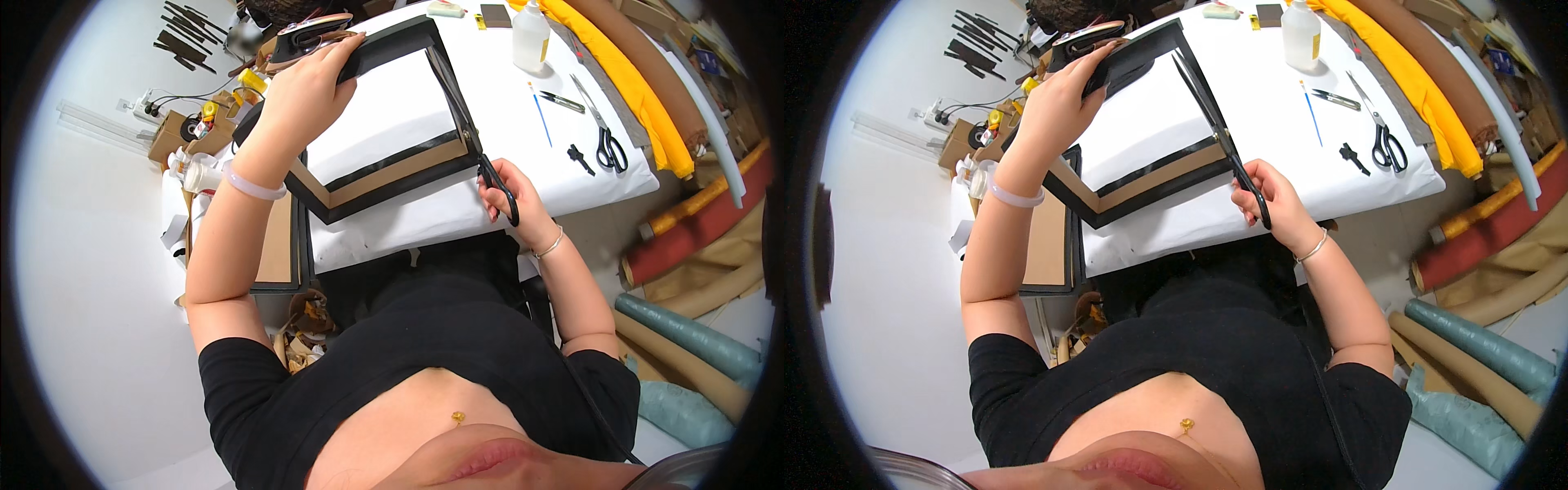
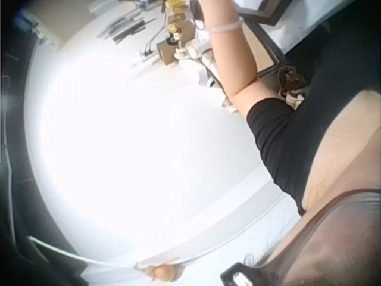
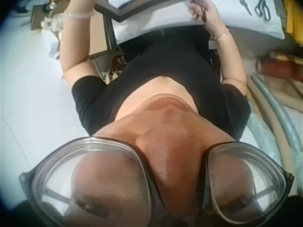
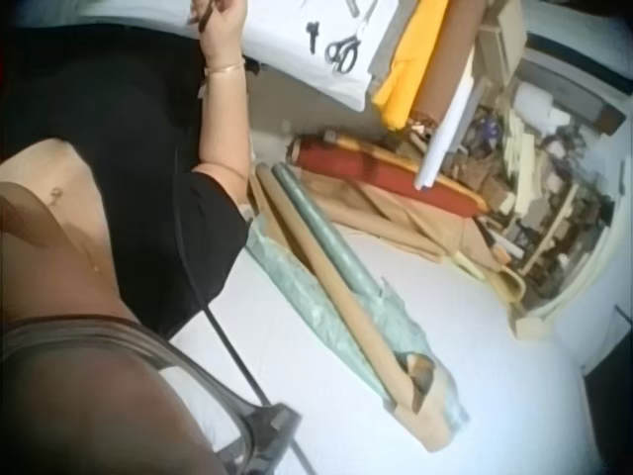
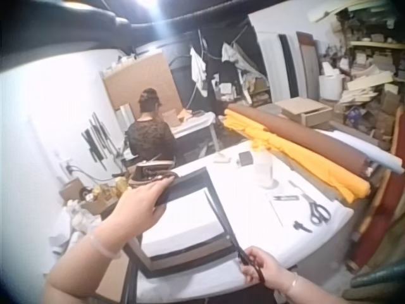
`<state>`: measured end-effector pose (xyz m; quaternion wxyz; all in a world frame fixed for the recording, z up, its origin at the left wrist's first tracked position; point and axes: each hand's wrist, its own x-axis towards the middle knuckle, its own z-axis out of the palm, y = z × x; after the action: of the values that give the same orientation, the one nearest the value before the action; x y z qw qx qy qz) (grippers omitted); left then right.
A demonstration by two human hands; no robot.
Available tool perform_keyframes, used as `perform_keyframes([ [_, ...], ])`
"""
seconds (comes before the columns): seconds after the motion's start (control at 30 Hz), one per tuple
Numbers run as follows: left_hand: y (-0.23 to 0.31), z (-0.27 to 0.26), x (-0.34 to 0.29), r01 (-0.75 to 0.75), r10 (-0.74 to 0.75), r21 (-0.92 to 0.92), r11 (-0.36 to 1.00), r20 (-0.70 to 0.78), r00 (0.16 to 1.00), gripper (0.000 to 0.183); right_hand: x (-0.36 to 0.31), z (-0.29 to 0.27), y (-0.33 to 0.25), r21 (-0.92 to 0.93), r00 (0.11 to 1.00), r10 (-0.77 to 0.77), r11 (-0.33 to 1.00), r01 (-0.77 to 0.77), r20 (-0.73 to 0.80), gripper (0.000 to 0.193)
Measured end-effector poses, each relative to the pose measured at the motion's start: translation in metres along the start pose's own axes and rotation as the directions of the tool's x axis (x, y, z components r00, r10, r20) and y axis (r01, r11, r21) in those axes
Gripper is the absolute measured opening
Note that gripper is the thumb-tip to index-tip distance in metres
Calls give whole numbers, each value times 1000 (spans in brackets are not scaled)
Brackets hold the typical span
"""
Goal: The person uses a handheld iron to press black fabric onto a rectangular frame, then trims excess fabric with scissors and tucks edges with a small tool. The person repeats this process on multiple frames, folding and securing the fabric around the corners.
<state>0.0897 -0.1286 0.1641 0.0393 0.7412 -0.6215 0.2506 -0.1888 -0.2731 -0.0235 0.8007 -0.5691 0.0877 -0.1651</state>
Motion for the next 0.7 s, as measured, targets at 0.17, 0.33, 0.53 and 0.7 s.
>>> perform_keyframes([
  [0.17,2,1,-2,-11,10,-24,1000,-27,1000,57,13,-6,4,25,998,-54,998,55,-10,26],
  [0.33,5,1,-4,-40,40,-4,999,-64,997,61,19,-5,5,46,998,-58,997,59,-20,30],
  [0.53,6,1,-7,-63,66,32,998,-93,994,64,19,-1,12,44,996,-70,996,72,-52,33],
  [0.7,8,2,-6,-63,66,26,998,-118,991,63,21,0,21,-10,990,-120,993,119,-81,36],
])
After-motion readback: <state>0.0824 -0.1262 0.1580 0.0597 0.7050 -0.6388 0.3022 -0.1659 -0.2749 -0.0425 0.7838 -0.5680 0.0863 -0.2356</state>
